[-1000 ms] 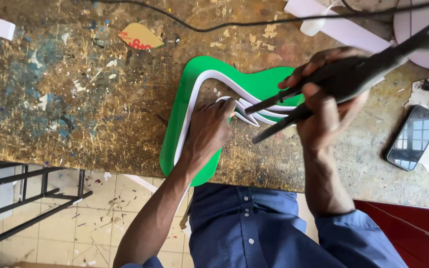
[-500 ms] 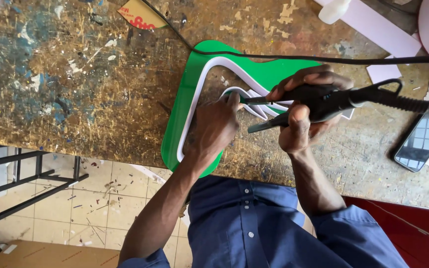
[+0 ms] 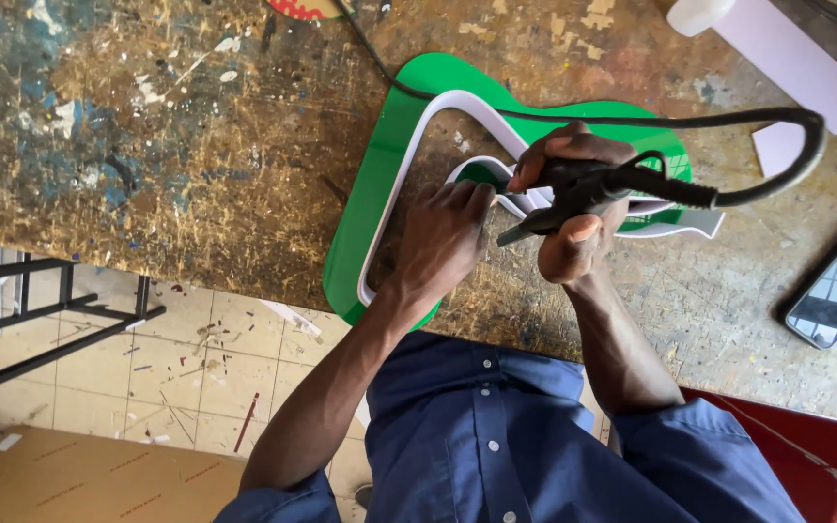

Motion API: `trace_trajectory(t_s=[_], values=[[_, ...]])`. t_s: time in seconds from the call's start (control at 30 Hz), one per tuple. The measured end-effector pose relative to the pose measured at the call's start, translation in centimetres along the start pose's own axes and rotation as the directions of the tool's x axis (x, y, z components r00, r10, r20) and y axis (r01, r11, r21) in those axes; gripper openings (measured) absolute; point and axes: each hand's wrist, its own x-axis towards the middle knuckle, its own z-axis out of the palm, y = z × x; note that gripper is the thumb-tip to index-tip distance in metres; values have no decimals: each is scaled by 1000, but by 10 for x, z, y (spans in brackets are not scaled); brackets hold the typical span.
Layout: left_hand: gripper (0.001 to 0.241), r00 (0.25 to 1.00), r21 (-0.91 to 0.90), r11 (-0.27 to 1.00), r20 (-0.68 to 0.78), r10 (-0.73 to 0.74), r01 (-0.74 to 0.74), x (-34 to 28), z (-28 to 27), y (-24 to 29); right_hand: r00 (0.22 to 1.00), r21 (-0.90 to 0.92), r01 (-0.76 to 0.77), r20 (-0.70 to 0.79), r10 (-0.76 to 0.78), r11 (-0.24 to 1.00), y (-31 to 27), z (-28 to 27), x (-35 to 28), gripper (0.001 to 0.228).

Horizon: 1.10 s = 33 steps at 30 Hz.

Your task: Assembling a 3D sign letter by heating and gluing a plastic side strip to an acrylic base.

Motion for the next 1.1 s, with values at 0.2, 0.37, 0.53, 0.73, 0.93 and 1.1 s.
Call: trace_trajectory(t_s=[0.2,0.37,0.53,0.73,0.93,1.1], values=[[40,997,-176,983,49,52,-42,0,-21,-3,999,-31,-17,41,18,999,0,1,2,83],[57,994,-122,992,103,-27,40,14,-42,20,998,-58,30,64,-27,998,-1,3,8,80],[61,996,-238,968,67,-59,74,11,-20,19,996,-15,-80,26,80,997,-20,14,13,74],[71,993,-382,916,31,-117,120,6,-7,16,970,69,-244,6,245,967,-36,20,19,65],[78,989,-391,909,39,-145,148,1,3,15,992,5,-124,-20,124,992,-38,36,31,59],[80,994,-365,926,1,-109,102,0,2,14,996,-25,-84,-25,84,996,-30,32,22,55]])
